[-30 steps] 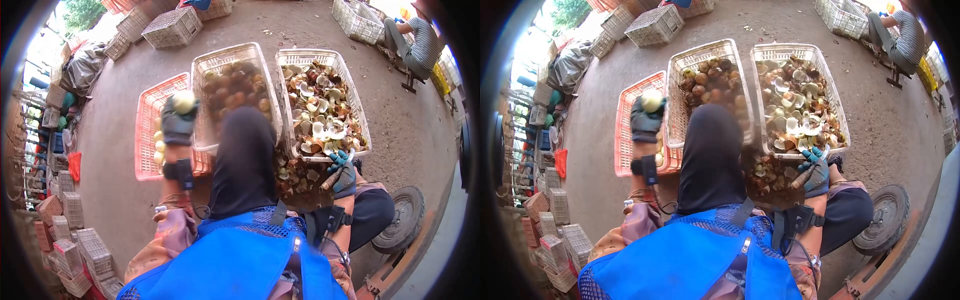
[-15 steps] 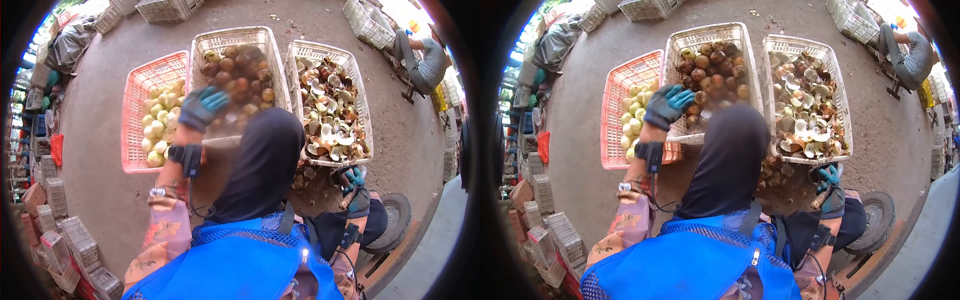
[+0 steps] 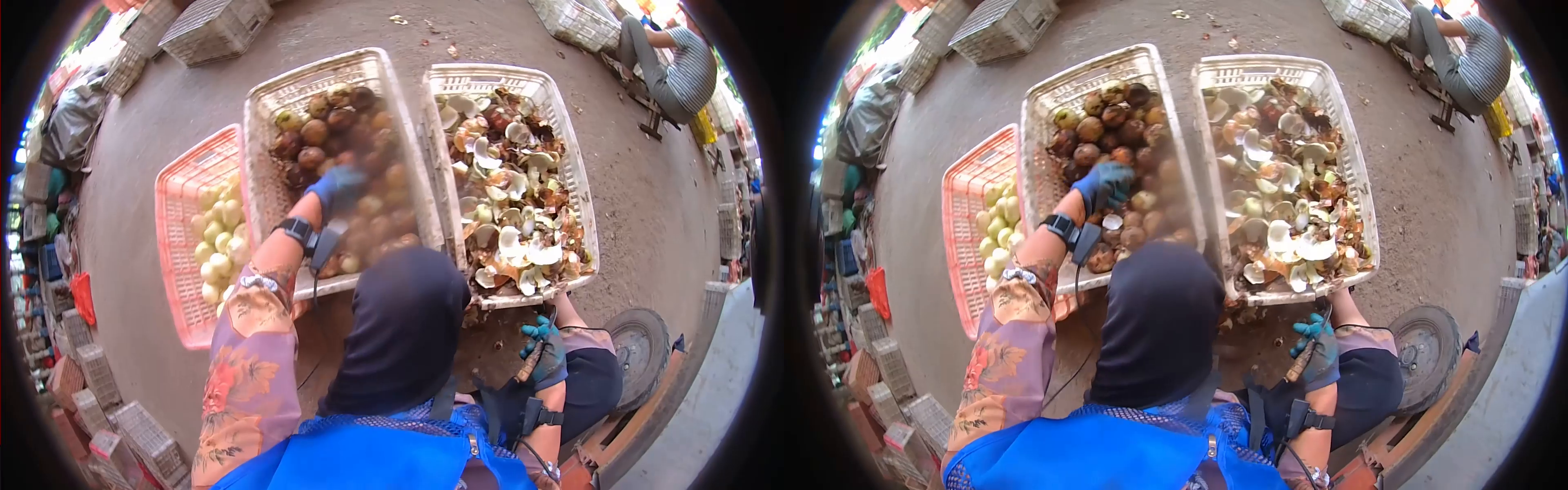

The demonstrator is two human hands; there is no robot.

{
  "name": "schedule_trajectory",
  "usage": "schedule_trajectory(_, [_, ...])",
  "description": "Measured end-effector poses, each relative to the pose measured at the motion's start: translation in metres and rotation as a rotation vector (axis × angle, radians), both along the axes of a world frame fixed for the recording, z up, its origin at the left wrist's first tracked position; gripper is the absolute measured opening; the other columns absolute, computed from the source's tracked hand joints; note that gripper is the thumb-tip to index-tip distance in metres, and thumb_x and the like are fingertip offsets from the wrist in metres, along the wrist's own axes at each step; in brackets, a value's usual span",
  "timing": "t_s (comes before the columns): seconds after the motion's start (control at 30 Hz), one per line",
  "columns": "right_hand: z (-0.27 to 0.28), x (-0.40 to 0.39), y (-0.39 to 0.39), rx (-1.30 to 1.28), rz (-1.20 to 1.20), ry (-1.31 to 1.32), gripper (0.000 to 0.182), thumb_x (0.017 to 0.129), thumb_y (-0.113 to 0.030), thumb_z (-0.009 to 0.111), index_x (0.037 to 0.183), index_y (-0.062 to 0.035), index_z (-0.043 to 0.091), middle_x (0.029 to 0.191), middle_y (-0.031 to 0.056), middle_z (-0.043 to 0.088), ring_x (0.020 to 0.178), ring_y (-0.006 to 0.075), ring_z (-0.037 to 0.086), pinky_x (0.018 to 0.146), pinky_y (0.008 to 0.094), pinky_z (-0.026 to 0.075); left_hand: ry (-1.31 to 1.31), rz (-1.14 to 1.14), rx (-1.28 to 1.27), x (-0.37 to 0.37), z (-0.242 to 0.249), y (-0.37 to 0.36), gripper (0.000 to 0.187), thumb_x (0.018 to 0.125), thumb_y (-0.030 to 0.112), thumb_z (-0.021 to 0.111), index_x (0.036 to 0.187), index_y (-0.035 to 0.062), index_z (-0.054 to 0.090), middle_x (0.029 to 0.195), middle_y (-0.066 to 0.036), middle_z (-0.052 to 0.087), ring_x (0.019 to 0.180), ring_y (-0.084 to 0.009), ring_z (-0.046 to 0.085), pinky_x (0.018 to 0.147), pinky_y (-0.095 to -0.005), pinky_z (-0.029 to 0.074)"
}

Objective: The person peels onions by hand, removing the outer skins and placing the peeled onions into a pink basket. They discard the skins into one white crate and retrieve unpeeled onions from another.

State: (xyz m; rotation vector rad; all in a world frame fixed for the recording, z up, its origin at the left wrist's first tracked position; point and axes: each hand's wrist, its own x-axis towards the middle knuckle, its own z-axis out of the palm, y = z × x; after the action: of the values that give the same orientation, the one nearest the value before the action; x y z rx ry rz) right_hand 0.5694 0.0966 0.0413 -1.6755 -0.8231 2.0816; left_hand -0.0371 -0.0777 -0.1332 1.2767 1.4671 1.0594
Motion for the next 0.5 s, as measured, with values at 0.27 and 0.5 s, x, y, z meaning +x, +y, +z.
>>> schedule_trajectory(0.27, [0.003,-0.024,-0.002,0.057,0.243,-0.130,0.027,0.095,-0.027,0.061,0.113,-0.0081,0.055,0.091,0.0089,0.069,0.054,0.0124,0.057,0.047,0.0277,0.051,0.098,0.124,-0.594,0.105,0.025,0.023,0.052,0.083,0.026,0.072,0.131,0.0103,0.059,0.113,-0.018,0.066,0.106,-0.0371,0.062,0.087,-0.0413,0.053])
schedule_trajectory(0.5, [0.000,-0.028,-0.004,0.126,0.305,-0.175,0.027,0.096,-0.031,0.061,0.107,-0.0062,0.055,0.093,0.0096,0.068,0.057,0.0107,0.056,0.049,0.0265,0.050,0.571,-0.239,-0.833,0.141,0.105,0.031,0.074,0.085,0.035,0.067,0.149,0.0155,0.035,0.131,-0.028,0.056,0.119,-0.0431,0.058,0.094,-0.0498,0.049])
